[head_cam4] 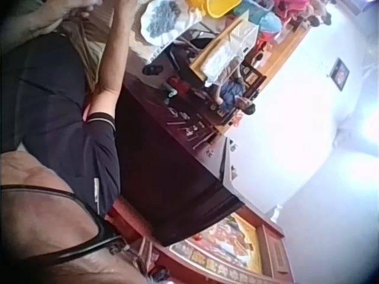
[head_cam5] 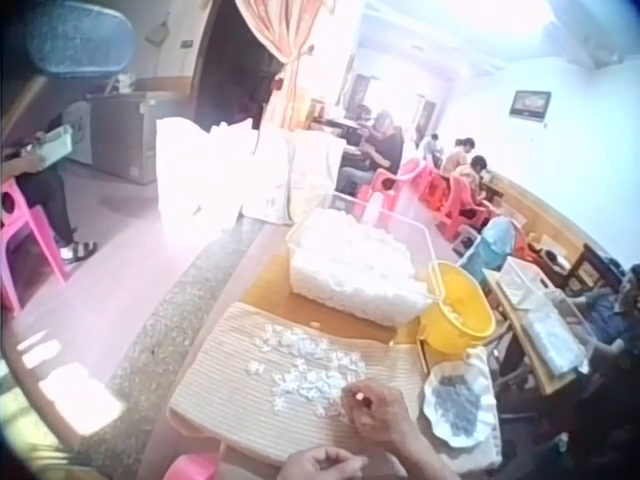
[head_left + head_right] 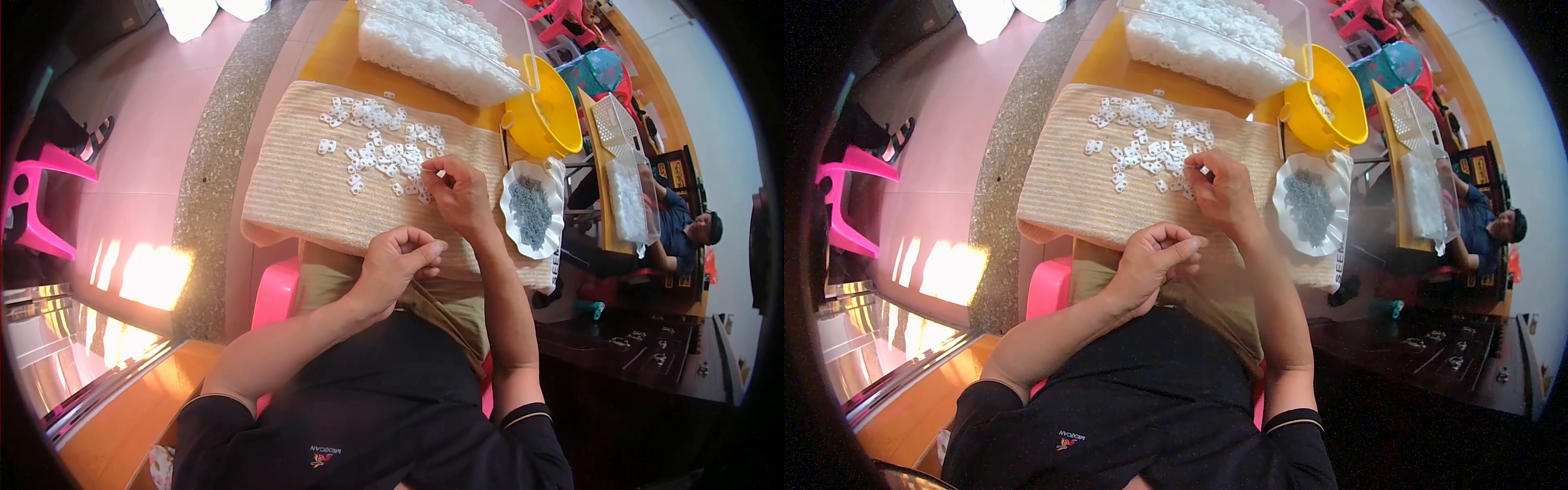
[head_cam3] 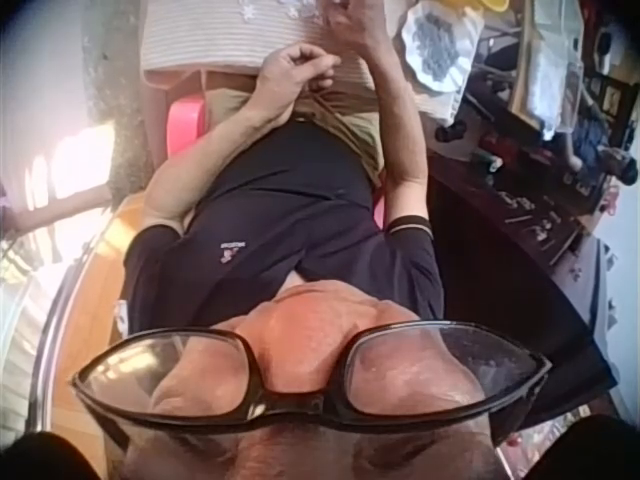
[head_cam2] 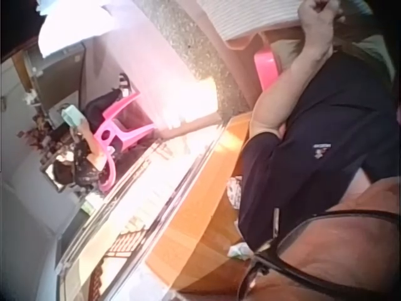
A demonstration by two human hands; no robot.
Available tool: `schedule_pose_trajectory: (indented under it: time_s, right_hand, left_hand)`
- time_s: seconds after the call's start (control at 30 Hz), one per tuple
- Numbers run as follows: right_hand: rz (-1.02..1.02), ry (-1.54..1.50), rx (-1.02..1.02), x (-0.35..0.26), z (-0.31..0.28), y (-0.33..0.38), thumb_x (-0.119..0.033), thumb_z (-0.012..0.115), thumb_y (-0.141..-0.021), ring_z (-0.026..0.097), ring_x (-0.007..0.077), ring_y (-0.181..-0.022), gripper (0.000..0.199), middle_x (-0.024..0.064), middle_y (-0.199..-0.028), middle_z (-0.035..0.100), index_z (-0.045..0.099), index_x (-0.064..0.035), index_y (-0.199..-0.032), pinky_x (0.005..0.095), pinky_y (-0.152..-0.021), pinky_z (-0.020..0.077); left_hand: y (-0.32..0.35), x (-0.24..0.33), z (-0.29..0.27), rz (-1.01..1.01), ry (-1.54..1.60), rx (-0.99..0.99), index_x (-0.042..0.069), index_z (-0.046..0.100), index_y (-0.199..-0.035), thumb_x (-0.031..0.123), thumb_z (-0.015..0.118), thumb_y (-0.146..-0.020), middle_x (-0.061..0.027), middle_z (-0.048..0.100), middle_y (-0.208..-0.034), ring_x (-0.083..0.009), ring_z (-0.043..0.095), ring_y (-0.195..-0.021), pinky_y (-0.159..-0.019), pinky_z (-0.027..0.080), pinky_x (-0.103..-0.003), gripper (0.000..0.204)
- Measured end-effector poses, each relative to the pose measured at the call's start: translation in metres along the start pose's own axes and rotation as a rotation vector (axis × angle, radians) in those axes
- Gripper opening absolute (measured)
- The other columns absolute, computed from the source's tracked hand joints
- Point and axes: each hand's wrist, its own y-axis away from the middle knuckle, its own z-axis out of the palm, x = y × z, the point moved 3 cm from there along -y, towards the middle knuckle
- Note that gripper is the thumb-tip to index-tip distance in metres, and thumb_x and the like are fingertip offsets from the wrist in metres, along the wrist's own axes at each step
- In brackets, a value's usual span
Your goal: Assembling small white plastic components by hand at a workbench.
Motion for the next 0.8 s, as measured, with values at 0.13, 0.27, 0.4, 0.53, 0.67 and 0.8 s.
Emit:
schedule_pose_trajectory:
  time_s: [0.13, 0.27, 0.4, 0.53, 0.67, 0.8]
  right_hand:
    - [0.027, -0.076, 0.028, -0.005, -0.006, 0.006, -0.004, 0.065, -0.086, 0.051, 0.005, -0.057, 0.012, 0.0007, -0.071, 0.062, 0.067, -0.0025, -0.097, 0.0219, -0.051, 0.0414]
    - [0.29, -0.292, -0.108, -0.014, -0.02, 0.023, -0.006, 0.065, -0.087, 0.052, 0.0038, -0.059, 0.012, 0.0003, -0.072, 0.061, 0.066, 0.0002, -0.098, 0.0194, -0.051, 0.0419]
    - [0.468, -0.586, -0.234, -0.027, -0.027, 0.051, -0.006, 0.066, -0.087, 0.055, 0.0049, -0.062, 0.015, 0.0003, -0.075, 0.061, 0.064, 0.0024, -0.099, 0.0192, -0.053, 0.0454]
    - [0.383, -0.627, -0.349, -0.028, -0.033, 0.066, -0.003, 0.062, -0.089, 0.056, 0.0057, -0.068, 0.015, 0.0019, -0.084, 0.061, 0.064, 0.0037, -0.102, 0.0199, -0.058, 0.0465]
    - [0.271, -0.622, -0.37, -0.028, -0.034, 0.066, -0.001, 0.059, -0.09, 0.055, 0.0063, -0.075, 0.017, 0.0022, -0.086, 0.061, 0.065, 0.002, -0.105, 0.0201, -0.066, 0.0443]
    - [0.159, -0.615, -0.332, -0.029, -0.034, 0.069, 0.0, 0.057, -0.09, 0.057, 0.0086, -0.078, 0.018, 0.0044, -0.089, 0.061, 0.065, 0.0021, -0.107, 0.0214, -0.067, 0.0458]
  left_hand:
    - [-0.001, 0.0, -0.002, 0.015, 0.039, 0.025, 0.006, 0.059, -0.094, 0.012, 0.065, -0.089, -0.0049, 0.066, -0.092, -0.0081, 0.062, -0.077, -0.069, 0.055, -0.024, 0.01]
    - [-0.003, 0.001, -0.006, 0.03, 0.038, 0.066, 0.006, 0.059, -0.093, 0.012, 0.065, -0.089, -0.0051, 0.065, -0.089, -0.009, 0.062, -0.073, -0.067, 0.055, -0.024, 0.01]
    - [-0.004, 0.003, -0.002, 0.109, 0.088, 0.093, 0.006, 0.057, -0.097, 0.011, 0.063, -0.09, -0.0055, 0.064, -0.086, -0.0113, 0.063, -0.072, -0.065, 0.055, -0.025, 0.011]
    - [-0.002, 0.0, 0.004, 0.107, 0.155, 0.013, 0.005, 0.056, -0.099, 0.011, 0.063, -0.09, -0.0057, 0.065, -0.086, -0.0107, 0.064, -0.075, -0.066, 0.054, -0.023, 0.013]
    - [-0.001, 0.003, 0.004, 0.104, 0.097, 0.047, 0.004, 0.057, -0.099, 0.008, 0.061, -0.092, -0.0063, 0.065, -0.087, -0.0124, 0.064, -0.076, -0.068, 0.055, -0.024, 0.009]
    - [0.0, 0.002, 0.005, 0.063, 0.097, 0.019, 0.003, 0.057, -0.097, 0.007, 0.06, -0.092, -0.0059, 0.065, -0.086, -0.0133, 0.065, -0.076, -0.068, 0.055, -0.023, 0.008]
